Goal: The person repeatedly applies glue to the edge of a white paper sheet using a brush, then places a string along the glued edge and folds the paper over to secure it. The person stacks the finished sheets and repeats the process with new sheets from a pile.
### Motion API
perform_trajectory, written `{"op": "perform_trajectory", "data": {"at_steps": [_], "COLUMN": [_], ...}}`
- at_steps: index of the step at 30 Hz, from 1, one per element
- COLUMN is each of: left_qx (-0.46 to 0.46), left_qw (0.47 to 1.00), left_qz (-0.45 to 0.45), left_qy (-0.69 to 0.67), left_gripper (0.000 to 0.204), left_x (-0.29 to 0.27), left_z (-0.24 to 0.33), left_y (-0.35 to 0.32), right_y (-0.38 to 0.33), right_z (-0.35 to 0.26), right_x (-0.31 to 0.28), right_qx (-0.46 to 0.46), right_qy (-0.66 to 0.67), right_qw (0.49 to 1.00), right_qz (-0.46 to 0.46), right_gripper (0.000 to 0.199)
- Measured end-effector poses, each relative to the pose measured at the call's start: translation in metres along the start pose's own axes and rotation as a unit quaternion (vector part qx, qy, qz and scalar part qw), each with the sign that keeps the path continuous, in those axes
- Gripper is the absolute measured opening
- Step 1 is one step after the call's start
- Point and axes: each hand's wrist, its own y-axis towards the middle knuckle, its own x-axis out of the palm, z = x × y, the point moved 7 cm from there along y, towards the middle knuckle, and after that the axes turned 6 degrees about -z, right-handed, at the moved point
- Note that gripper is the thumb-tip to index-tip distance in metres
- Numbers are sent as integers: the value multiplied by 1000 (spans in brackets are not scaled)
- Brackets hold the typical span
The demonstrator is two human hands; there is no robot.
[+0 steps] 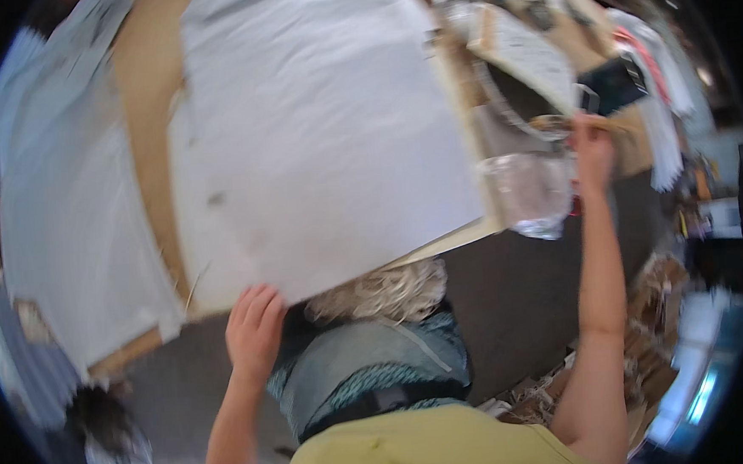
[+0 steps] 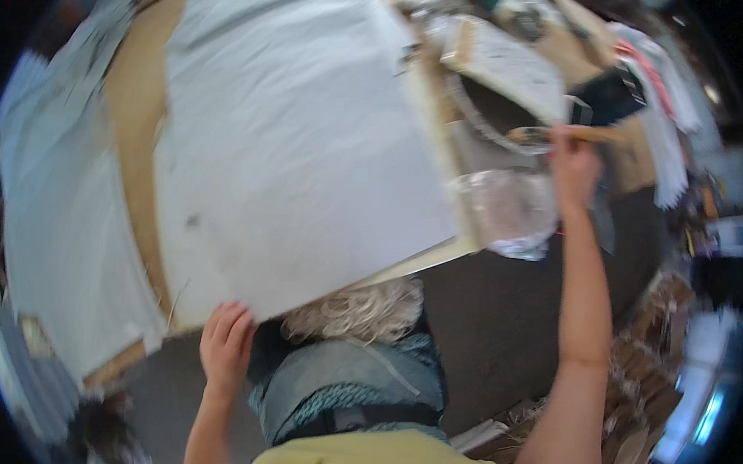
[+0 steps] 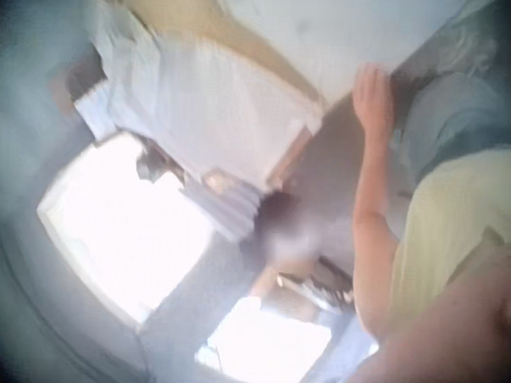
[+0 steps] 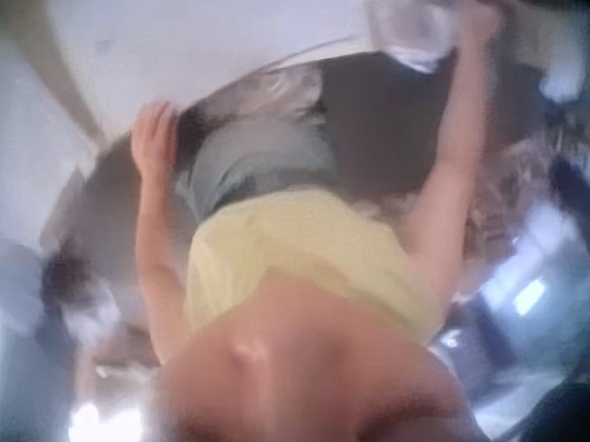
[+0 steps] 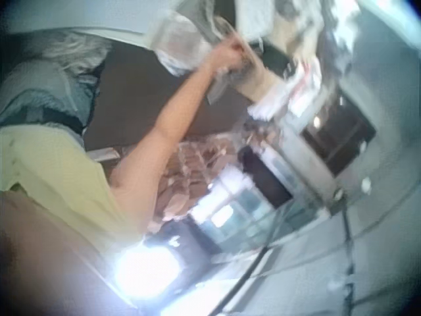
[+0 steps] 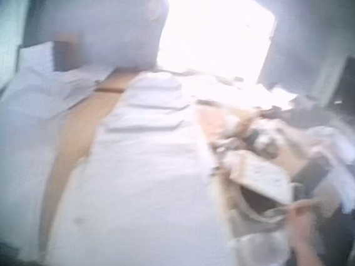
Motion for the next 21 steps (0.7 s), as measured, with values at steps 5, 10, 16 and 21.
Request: {"op": "perform_trajectory", "data": {"at_steps": [5, 10, 16, 21], "left_qx": [-4, -18, -37, -32], "left_qw": [1000, 999, 999, 999], "left_qz": [21, 28, 6, -7], "left_qy": [-18, -12, -23, -42], "left_gripper": [21, 20, 14, 12], "left_x": [-3, 0, -1, -6], "left_z": [-3, -1, -2, -4], "left_y": [-1, -1, 2, 9], "right_y": [-102, -246, -228, -179], "right_z": [-61, -170, -151, -89], "right_x": [72, 156, 138, 92], "right_qx": [-54, -120, -265, -226], "right_qy": [372, 423, 259, 118], "right_qw": [918, 824, 883, 948], "right_qz": [-125, -356, -288, -190], "right_gripper": [17, 11, 9, 9]}}
